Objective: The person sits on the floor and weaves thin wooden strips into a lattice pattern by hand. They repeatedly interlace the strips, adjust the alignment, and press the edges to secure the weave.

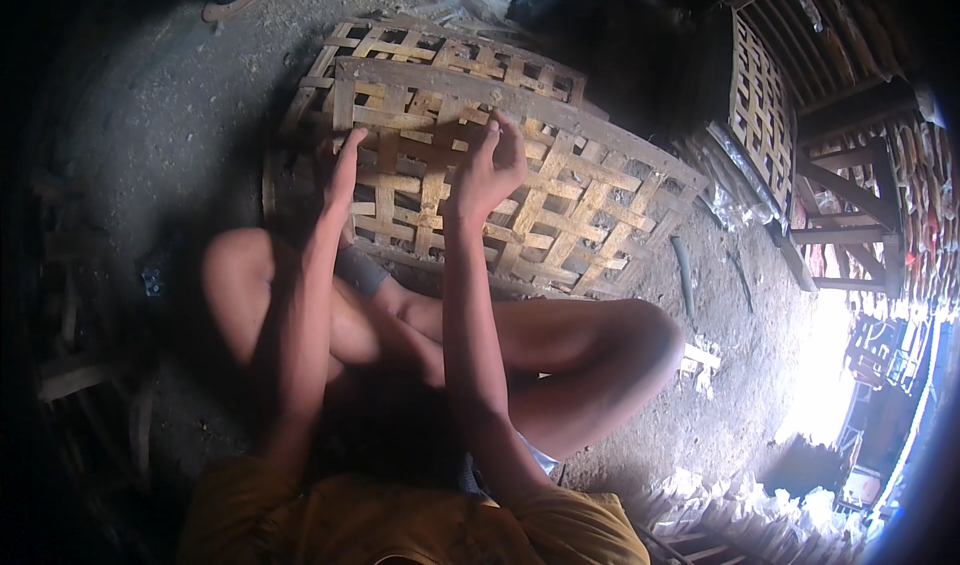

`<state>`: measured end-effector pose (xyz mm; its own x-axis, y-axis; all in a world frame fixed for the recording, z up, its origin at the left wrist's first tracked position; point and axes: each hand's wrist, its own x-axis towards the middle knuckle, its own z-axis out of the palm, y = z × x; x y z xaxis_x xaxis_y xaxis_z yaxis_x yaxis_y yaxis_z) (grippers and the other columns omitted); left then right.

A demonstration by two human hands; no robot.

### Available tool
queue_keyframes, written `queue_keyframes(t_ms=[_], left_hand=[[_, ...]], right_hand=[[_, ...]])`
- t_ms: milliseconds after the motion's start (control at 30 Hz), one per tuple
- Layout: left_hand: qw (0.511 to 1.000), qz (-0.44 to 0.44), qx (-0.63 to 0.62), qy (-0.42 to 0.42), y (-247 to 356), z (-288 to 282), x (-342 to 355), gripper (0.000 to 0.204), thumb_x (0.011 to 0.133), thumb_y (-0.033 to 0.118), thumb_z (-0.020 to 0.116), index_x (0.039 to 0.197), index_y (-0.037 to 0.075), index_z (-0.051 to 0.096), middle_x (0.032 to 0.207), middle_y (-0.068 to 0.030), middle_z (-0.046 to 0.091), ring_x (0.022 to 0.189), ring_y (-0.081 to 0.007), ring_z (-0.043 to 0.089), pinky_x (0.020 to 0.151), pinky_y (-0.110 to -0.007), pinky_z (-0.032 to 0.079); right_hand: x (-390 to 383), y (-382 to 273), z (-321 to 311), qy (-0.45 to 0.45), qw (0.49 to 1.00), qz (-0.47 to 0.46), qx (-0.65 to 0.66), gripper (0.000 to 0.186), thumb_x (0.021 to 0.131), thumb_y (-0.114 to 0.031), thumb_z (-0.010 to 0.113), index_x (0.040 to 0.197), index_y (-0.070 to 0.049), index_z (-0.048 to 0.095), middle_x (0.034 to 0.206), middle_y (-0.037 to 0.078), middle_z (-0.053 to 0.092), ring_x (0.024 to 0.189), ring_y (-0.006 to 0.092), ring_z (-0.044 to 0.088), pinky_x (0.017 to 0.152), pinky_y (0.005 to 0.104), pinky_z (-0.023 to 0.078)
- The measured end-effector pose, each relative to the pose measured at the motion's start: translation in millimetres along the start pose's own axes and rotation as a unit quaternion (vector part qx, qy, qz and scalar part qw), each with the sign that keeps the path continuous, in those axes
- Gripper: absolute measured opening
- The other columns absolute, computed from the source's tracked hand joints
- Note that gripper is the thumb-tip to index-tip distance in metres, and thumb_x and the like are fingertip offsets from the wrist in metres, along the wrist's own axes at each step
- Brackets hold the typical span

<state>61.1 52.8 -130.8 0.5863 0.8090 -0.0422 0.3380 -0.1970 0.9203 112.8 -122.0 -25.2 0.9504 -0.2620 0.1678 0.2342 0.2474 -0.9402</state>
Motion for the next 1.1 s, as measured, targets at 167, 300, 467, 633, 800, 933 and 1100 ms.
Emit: queue_keyframes(t_ms=[167, 300, 467, 633, 800, 933, 1100], left_hand=[[0.999, 0.015, 0.013, 0.032, -10.8, 12.9, 4.3, 0.084, 0.084, 0.057, 0.07, 0.14, -0.003, 0.051, 0.139, -0.0226, 0.052, 0.129, -0.0331, 0.047, 0.109, -0.041, 0.037], [0.998, 0.041, -0.043, -0.016, -2.5, 20.8, -0.1, 0.08, 0.084, 0.056, 0.07, 0.137, -0.001, 0.054, 0.131, -0.019, 0.055, 0.119, -0.0288, 0.05, 0.103, -0.039, 0.04], [0.996, 0.057, -0.06, -0.022, -4.1, -2.1, 6.5, 0.074, 0.084, 0.054, 0.071, 0.133, 0.001, 0.057, 0.121, -0.0146, 0.058, 0.107, -0.0234, 0.054, 0.095, -0.037, 0.044], [0.994, 0.067, -0.067, -0.053, -7.1, 7.0, 11.7, 0.068, 0.084, 0.053, 0.072, 0.129, 0.002, 0.06, 0.112, -0.0101, 0.061, 0.094, -0.0181, 0.058, 0.087, -0.035, 0.048], [0.992, 0.076, -0.091, -0.039, 6.4, -6.3, 3.3, 0.066, 0.085, 0.052, 0.071, 0.129, 0.004, 0.062, 0.114, -0.0093, 0.064, 0.099, -0.0211, 0.06, 0.091, -0.036, 0.047], [0.996, 0.039, -0.071, -0.04, 9.5, -3.7, -0.1, 0.071, 0.085, 0.054, 0.073, 0.131, 0.002, 0.06, 0.133, -0.0188, 0.06, 0.126, -0.0324, 0.055, 0.106, -0.041, 0.042], [0.995, 0.02, -0.098, -0.026, 32.4, 2.9, -17.5, 0.072, 0.084, 0.051, 0.075, 0.13, 0.0, 0.058, 0.132, -0.0194, 0.059, 0.125, -0.0318, 0.053, 0.106, -0.042, 0.042]], right_hand=[[10.3, 16.0, -10.6, -0.019, 1.0, 0.013, 0.014, 0.021, 0.101, -0.006, 0.061, 0.119, 0.002, 0.069, 0.081, -0.004, 0.062, 0.064, 0.0017, 0.047, 0.056, 0.0192, 0.035], [25.8, 15.4, -34.2, -0.052, 0.996, 0.065, 0.04, 0.021, 0.099, -0.01, 0.066, 0.117, -0.002, 0.07, 0.081, -0.004, 0.062, 0.061, 0.0016, 0.047, 0.051, 0.0195, 0.034], [23.7, -15.9, -29.6, -0.137, 0.982, 0.126, 0.033, 0.02, 0.101, -0.01, 0.063, 0.116, 0.0, 0.07, 0.078, -0.004, 0.063, 0.064, -0.0015, 0.048, 0.053, 0.0172, 0.036], [47.3, -0.2, -56.7, -0.37, 0.913, 0.162, -0.053, 0.017, 0.102, -0.014, 0.06, 0.109, -0.001, 0.071, 0.084, -0.003, 0.064, 0.07, 0.0041, 0.053, 0.064, 0.0203, 0.042], [25.3, -6.0, -52.9, -0.257, 0.954, 0.136, 0.074, 0.022, 0.104, -0.012, 0.057, 0.122, 0.002, 0.063, 0.087, 0.001, 0.066, 0.073, 0.0071, 0.056, 0.067, 0.022, 0.044], [10.6, -9.0, -36.6, -0.221, 0.969, 0.088, 0.067, 0.02, 0.105, -0.015, 0.057, 0.114, 0.003, 0.062, 0.086, 0.008, 0.069, 0.07, 0.0103, 0.059, 0.063, 0.025, 0.046], [7.7, 6.5, -31.0, -0.136, 0.989, 0.054, 0.021, 0.017, 0.104, -0.015, 0.058, 0.109, 0.002, 0.061, 0.082, 0.006, 0.068, 0.066, 0.009, 0.057, 0.057, 0.0243, 0.044]])
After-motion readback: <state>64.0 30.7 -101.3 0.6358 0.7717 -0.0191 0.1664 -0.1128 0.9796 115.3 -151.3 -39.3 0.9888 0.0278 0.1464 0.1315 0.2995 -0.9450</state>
